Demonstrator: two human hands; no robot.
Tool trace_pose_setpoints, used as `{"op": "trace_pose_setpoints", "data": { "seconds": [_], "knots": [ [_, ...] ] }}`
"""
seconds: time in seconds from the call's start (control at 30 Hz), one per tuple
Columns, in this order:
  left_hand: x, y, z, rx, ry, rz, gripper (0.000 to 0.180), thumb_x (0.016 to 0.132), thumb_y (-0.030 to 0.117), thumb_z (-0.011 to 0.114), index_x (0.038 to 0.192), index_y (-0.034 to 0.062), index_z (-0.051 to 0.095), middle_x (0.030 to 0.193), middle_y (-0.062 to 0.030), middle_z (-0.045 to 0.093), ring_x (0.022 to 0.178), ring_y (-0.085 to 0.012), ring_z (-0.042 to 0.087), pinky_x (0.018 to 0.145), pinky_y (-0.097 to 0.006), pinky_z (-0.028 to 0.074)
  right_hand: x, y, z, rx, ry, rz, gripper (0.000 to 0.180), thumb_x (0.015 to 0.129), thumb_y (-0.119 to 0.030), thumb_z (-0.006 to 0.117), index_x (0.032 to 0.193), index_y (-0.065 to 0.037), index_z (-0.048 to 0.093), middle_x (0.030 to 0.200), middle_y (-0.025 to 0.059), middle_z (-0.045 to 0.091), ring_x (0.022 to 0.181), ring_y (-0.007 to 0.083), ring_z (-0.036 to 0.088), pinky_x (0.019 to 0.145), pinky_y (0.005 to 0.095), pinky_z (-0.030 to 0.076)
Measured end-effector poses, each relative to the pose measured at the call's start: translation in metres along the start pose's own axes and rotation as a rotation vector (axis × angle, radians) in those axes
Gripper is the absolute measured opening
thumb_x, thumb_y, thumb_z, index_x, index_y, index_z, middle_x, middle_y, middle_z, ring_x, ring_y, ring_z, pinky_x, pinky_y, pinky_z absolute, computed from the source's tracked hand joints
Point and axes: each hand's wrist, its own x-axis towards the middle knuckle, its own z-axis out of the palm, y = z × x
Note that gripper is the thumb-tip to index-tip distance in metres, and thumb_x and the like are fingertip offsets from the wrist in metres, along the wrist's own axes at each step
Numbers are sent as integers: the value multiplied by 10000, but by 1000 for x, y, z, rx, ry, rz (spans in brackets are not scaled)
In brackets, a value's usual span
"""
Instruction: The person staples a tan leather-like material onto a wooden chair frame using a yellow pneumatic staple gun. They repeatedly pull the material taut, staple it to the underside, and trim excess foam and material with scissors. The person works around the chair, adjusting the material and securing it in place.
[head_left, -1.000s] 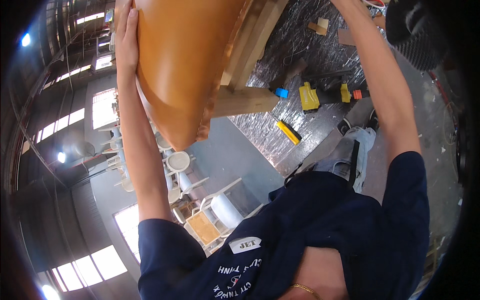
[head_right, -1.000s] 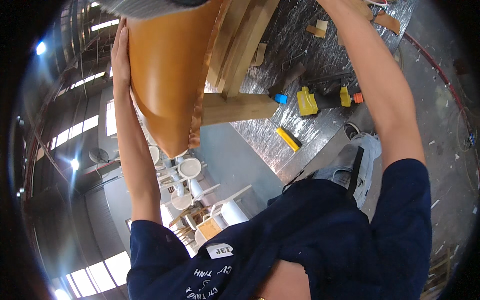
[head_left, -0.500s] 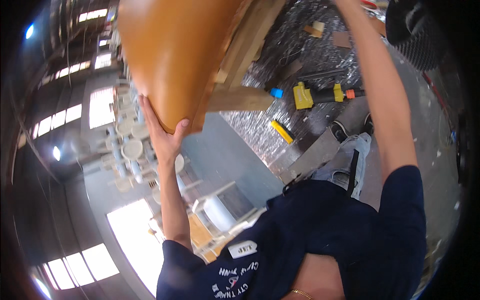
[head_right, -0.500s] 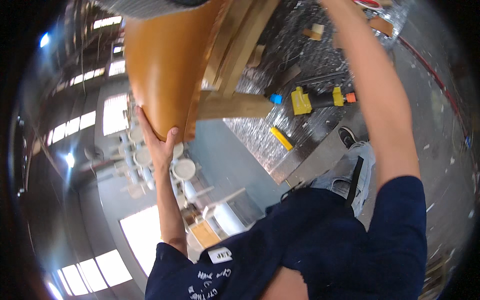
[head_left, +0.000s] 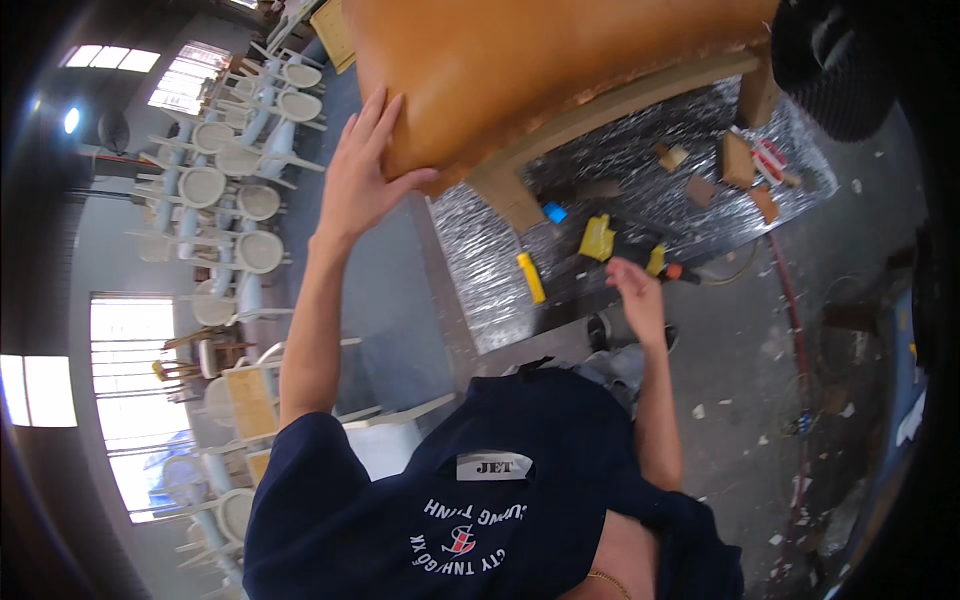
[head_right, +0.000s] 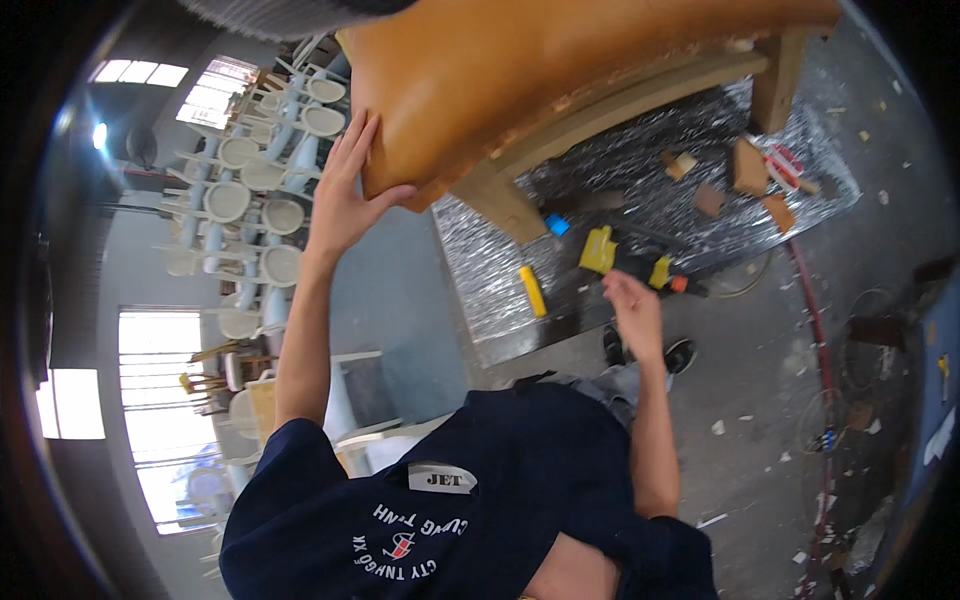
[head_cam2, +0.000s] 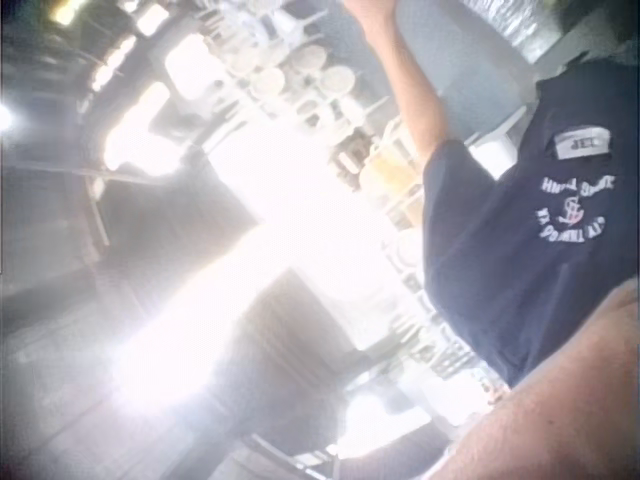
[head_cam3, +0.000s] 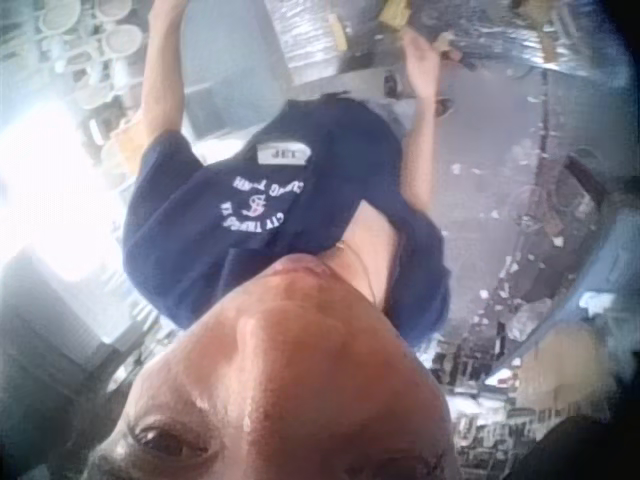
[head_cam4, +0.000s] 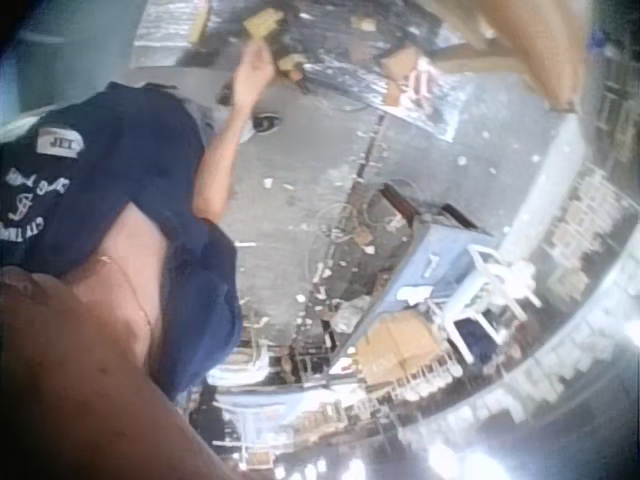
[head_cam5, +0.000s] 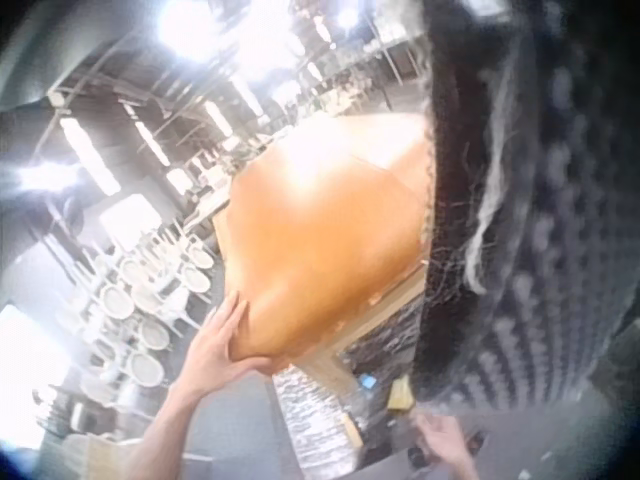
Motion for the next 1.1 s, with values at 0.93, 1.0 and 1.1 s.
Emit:
{"op": "trace_pose_setpoints", "data": {
  "seconds": [0.93,1.0,1.1],
  "knots": [
    [-179,12,222,-1191,200,-825,354,1042,222,550,1139,-100,662,996,-150,719,872,-189,684,796,-318,560,13,-45,0,-636,-154,-93,355,951,-285,592,1174,-21,673,1065,172,727,998,309,697,878,396,530],
    [-199,3,244,-1166,118,-849,339,1031,217,564,1121,-92,671,1000,-148,718,871,-184,680,785,-319,557,7,-43,3,-639,-192,-12,366,944,-287,598,1194,-31,677,1094,162,728,1000,299,699,884,393,527],
    [-215,5,269,-953,-247,-928,350,965,256,667,1048,-84,680,947,-153,711,840,-185,667,755,-342,543,5,-23,-15,-641,-227,1,368,954,-293,584,1213,-45,667,1102,140,728,1019,283,695,906,374,527]
  ]
}}
